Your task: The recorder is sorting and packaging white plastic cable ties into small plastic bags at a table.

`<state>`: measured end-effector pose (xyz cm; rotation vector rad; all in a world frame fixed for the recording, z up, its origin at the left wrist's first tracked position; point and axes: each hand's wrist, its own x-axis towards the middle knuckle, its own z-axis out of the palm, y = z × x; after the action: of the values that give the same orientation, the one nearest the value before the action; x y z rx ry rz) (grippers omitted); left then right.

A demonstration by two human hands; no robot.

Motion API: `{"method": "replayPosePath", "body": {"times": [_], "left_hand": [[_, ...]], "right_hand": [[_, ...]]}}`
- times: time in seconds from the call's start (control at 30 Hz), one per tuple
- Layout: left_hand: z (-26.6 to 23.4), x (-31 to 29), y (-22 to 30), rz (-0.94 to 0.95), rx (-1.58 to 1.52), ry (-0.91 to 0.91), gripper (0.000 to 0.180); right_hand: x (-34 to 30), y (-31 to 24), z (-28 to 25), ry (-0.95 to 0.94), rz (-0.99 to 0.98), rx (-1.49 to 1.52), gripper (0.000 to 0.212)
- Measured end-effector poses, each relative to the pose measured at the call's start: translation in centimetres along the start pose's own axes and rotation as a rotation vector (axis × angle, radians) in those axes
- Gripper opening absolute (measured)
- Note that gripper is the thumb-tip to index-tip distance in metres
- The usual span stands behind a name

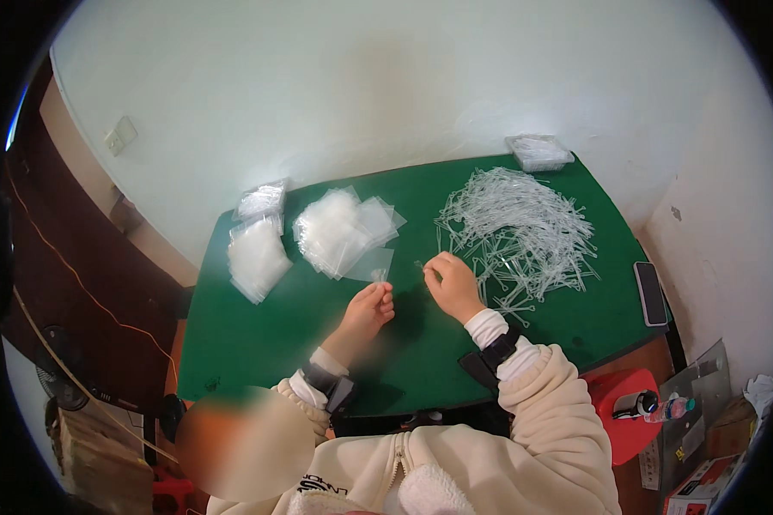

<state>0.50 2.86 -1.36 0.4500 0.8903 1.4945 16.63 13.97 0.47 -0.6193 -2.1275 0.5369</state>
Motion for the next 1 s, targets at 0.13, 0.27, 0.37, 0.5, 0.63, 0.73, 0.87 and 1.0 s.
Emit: {"method": "replayPosePath", "body": {"times": [0.13, 0.27, 0.37, 0.5, 0.63, 0.73, 0.87, 1.0], "left_hand": [[-0.8, 0.2, 0.0, -0.021, -0.017, -0.076, 0.017], [-0.8, 0.1, -0.1, -0.051, -0.024, -0.127, 0.018], [-0.4, 0.0, -0.1, -0.074, -0.029, -0.155, 0.018], [-0.3, 0.0, -0.5, -0.048, -0.027, -0.173, 0.016], [-0.5, 0.3, -1.4, -0.046, 0.091, -0.178, 0.019], [-0.7, 0.7, -1.8, -0.007, 0.202, -0.242, 0.022], [0.3, -0.1, -2.1, 0.078, 0.377, -0.368, 0.022], [0.0, -0.1, -2.1, 0.163, 0.447, -0.379, 0.021]], "right_hand": [[-0.3, -0.8, 0.3, -0.087, 0.169, 0.371, 0.014], [-0.5, -0.8, 0.6, -0.141, 0.215, 0.581, 0.019], [-0.6, -0.7, 0.7, -0.156, 0.229, 0.658, 0.019], [-0.6, -0.6, 0.6, -0.208, 0.299, 0.78, 0.014], [-0.6, -1.1, 0.2, -0.311, 0.377, 0.882, 0.008], [-0.5, -1.6, 0.3, -0.342, 0.398, 0.924, 0.005], [-0.7, -1.3, 0.6, -0.277, 0.324, 0.889, 0.005], [-0.7, -1.6, 0.6, -0.225, 0.265, 0.837, 0.003]]}}
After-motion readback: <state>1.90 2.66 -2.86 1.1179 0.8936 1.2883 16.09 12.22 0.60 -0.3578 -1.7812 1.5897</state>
